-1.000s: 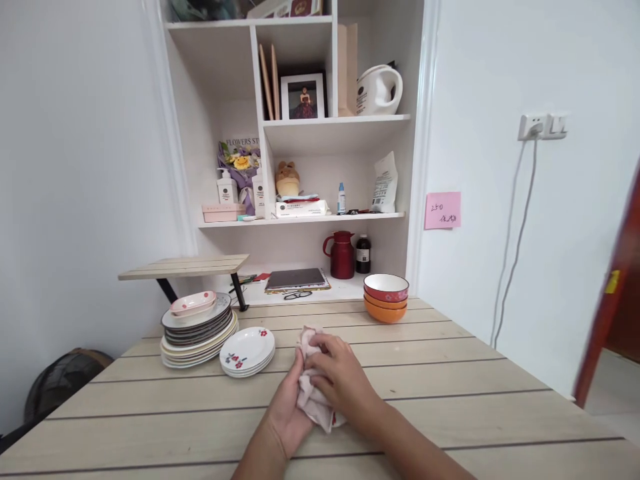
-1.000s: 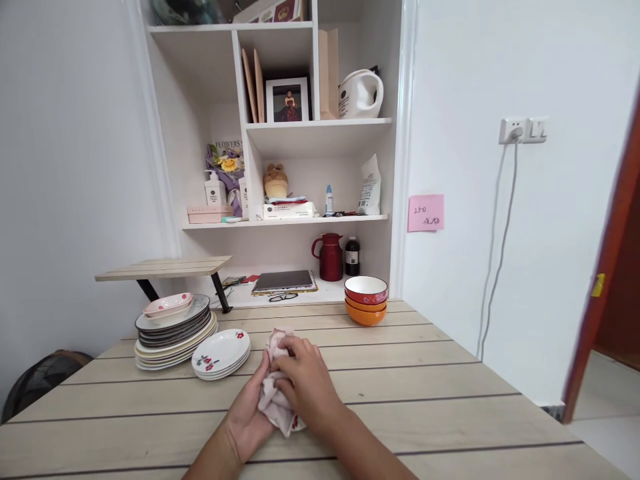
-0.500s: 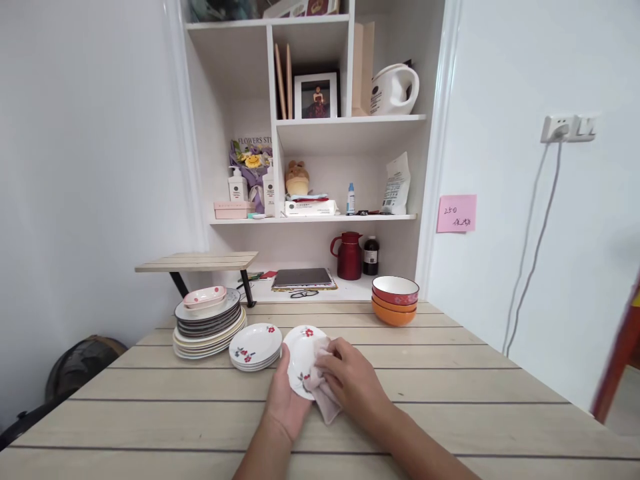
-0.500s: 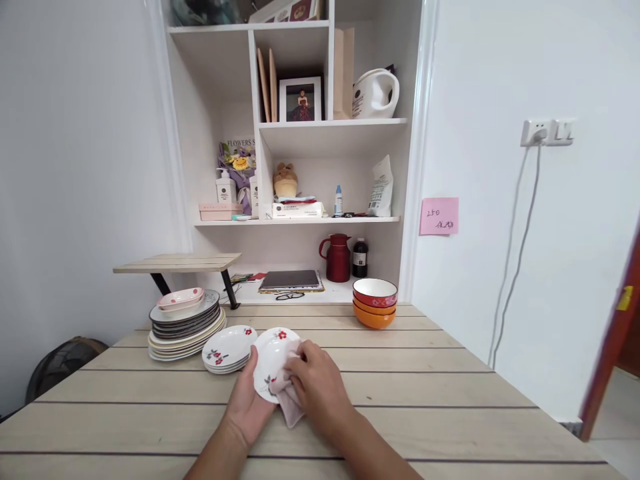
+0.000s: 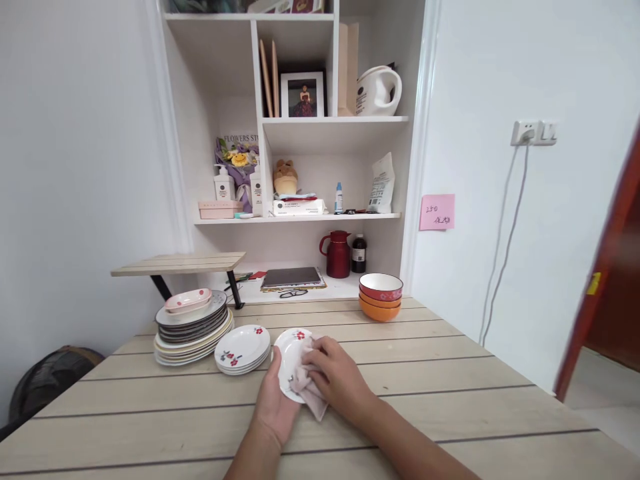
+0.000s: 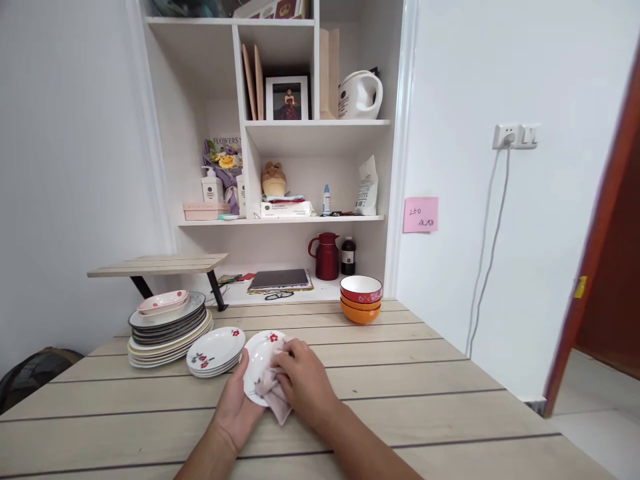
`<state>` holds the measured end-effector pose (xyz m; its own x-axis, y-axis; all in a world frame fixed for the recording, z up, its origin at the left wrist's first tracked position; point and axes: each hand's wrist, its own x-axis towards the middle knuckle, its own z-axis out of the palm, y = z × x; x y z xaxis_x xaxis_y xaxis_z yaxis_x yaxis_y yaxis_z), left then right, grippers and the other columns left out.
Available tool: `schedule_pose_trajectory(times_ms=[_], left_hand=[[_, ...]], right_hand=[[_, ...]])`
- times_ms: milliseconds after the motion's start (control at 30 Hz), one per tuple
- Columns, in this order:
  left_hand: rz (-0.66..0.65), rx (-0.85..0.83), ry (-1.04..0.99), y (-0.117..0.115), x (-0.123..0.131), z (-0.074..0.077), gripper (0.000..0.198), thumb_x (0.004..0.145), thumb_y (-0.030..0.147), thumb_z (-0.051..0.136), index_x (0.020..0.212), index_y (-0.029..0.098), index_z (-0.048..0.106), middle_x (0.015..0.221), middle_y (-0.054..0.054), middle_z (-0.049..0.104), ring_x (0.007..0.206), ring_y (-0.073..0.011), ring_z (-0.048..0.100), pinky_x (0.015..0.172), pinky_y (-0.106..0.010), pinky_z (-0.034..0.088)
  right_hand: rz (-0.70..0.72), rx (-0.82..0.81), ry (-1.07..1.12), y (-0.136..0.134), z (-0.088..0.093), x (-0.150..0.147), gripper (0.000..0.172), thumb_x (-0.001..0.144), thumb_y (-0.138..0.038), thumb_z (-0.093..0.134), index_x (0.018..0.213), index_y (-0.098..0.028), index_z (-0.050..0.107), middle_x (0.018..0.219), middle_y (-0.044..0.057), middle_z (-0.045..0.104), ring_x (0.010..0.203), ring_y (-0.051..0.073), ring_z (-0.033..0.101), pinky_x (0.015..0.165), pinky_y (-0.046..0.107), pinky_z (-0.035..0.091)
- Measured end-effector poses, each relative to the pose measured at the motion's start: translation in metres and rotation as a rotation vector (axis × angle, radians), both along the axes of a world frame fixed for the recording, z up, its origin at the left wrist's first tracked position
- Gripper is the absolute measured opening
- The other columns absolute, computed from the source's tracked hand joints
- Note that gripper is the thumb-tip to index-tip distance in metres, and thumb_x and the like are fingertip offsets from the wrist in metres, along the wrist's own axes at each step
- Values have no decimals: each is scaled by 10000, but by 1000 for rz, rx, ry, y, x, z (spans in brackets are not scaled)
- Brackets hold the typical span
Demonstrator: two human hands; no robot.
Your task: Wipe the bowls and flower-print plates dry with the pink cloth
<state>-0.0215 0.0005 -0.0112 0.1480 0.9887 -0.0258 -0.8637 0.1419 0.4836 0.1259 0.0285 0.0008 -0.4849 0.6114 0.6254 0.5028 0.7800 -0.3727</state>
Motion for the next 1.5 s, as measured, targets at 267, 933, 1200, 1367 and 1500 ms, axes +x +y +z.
schedule_pose_trajectory(times_ms=[267, 933, 1200, 1367, 1500], left_hand=[[-120, -127, 57, -2, 2, 6, 424, 930, 439, 521, 1098, 74, 654, 853, -146, 747, 785, -254, 727, 635, -308, 560], [-103, -48, 34, -5, 16, 3, 367, 892, 357, 603, 1172, 123, 639, 974, -121, 751, 879, -254, 716, 861, -399, 524], [-117, -4, 3, -5, 12, 4, 394, 903, 390, 578, 1208, 146, 632, 996, -126, 746, 898, -261, 709, 856, -410, 522], [-100, 13, 9, -5, 8, 5, 438, 920, 389, 545, 1275, 138, 592, 1074, -144, 730, 951, -274, 699, 868, -406, 516], [-84, 35, 2, -4, 7, 3, 450, 923, 407, 532, 1294, 158, 586, 1117, -141, 721, 1000, -291, 685, 887, -428, 506]], right_hand=[[189, -16, 3, -18, 4, -10, 413, 767, -143, 694, 1147, -303, 682, 1236, 62, 567, 1150, 242, 510, 997, 403, 404], [2, -166, 221, 3, 3, -2, 226, 730, -29, 540, 835, -229, 527, 936, 32, 580, 927, 211, 542, 827, 332, 443], [92, -227, 143, -3, 8, 4, 177, 839, -181, 590, 1000, -239, 631, 1124, 59, 600, 1114, 233, 531, 960, 383, 412], [78, -201, -6, -4, 6, 4, 426, 769, -238, 715, 1180, -304, 630, 1379, 70, 503, 1314, 294, 412, 1071, 473, 324], [65, -199, 46, -3, 4, 0, 629, 707, -137, 725, 1284, -327, 562, 1373, 70, 510, 1303, 288, 434, 1080, 472, 344]])
